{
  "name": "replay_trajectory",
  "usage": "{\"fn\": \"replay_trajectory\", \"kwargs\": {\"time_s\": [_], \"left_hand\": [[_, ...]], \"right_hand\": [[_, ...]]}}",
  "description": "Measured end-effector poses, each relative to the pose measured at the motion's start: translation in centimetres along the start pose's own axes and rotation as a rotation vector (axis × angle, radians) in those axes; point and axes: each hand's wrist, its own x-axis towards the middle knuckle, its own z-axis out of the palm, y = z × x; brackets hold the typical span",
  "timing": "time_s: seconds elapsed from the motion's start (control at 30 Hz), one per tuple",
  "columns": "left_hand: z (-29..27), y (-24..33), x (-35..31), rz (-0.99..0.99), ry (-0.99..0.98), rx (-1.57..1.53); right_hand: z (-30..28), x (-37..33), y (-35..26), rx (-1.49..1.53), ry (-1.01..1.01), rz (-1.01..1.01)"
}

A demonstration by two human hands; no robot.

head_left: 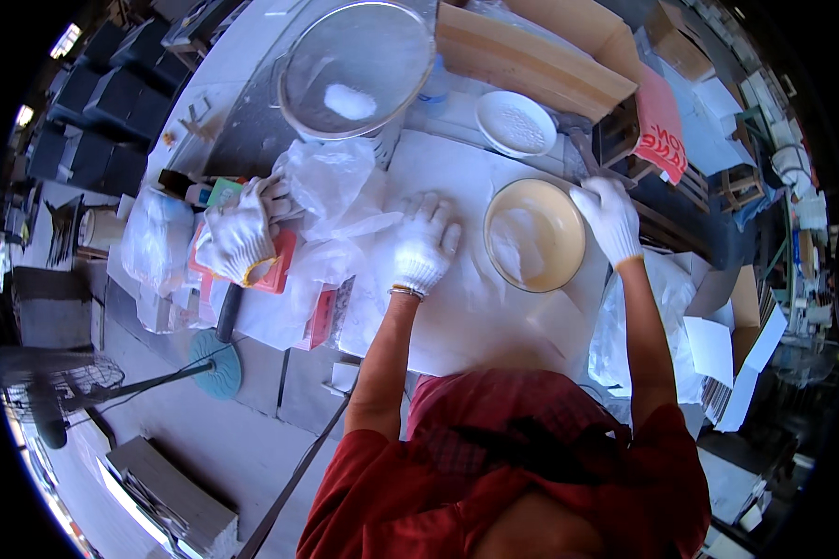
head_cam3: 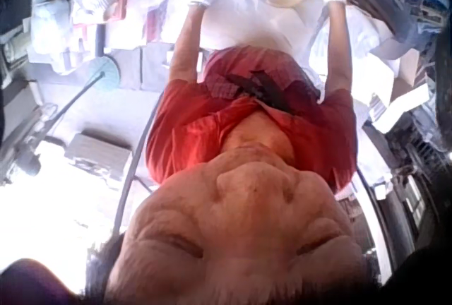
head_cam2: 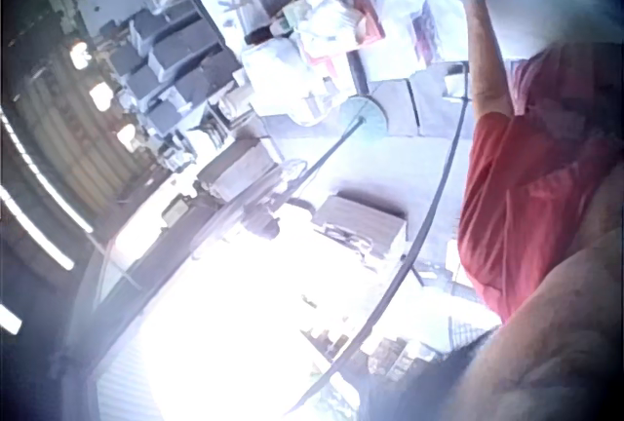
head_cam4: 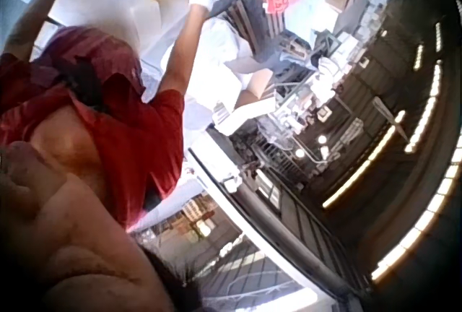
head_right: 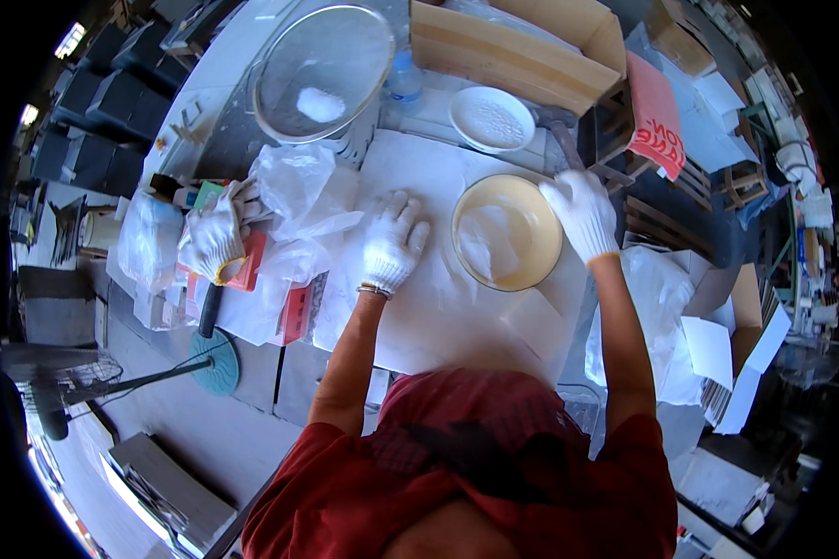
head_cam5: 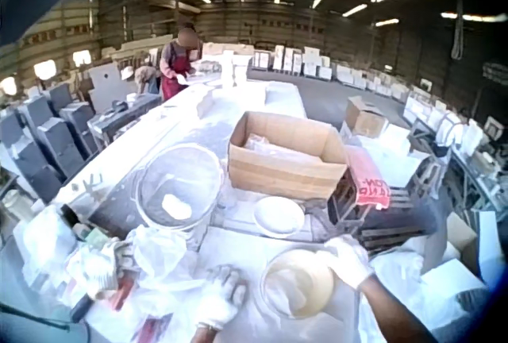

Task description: The person sifts a white granular substance from a metal sieve into a bowl using both hands. They repeatedly shake the sieve to pass the powder through the mesh, then pour the collected powder from the bowl back into the sieve to continue the process.

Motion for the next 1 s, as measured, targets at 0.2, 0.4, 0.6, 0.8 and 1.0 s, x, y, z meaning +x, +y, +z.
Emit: {"fn": "replay_trajectory", "kwargs": {"time_s": [0.2, 0.4, 0.6, 0.8, 1.0], "left_hand": [[4.4, 0.5, 3.9, 0.103, -0.141, 0.087], [7.9, 0.7, 7.4, 0.394, -0.326, 0.098], [6.0, 1.9, 8.6, 0.413, -0.546, -0.016], [5.6, 1.0, 2.7, 0.412, -0.625, -0.152], [0.1, 2.7, 0.1, 0.38, -0.408, -0.206]], "right_hand": [[2.9, -9.3, 4.8, 0.185, -0.1, 0.297], [2.9, -8.8, 2.8, 0.825, -0.279, 0.761], [2.5, -8.5, 3.2, 1.023, -0.285, 0.749], [1.0, -7.8, 2.4, 1.082, -0.247, 0.68], [-2.5, -2.2, -1.1, 1.074, -0.188, 0.557]]}}
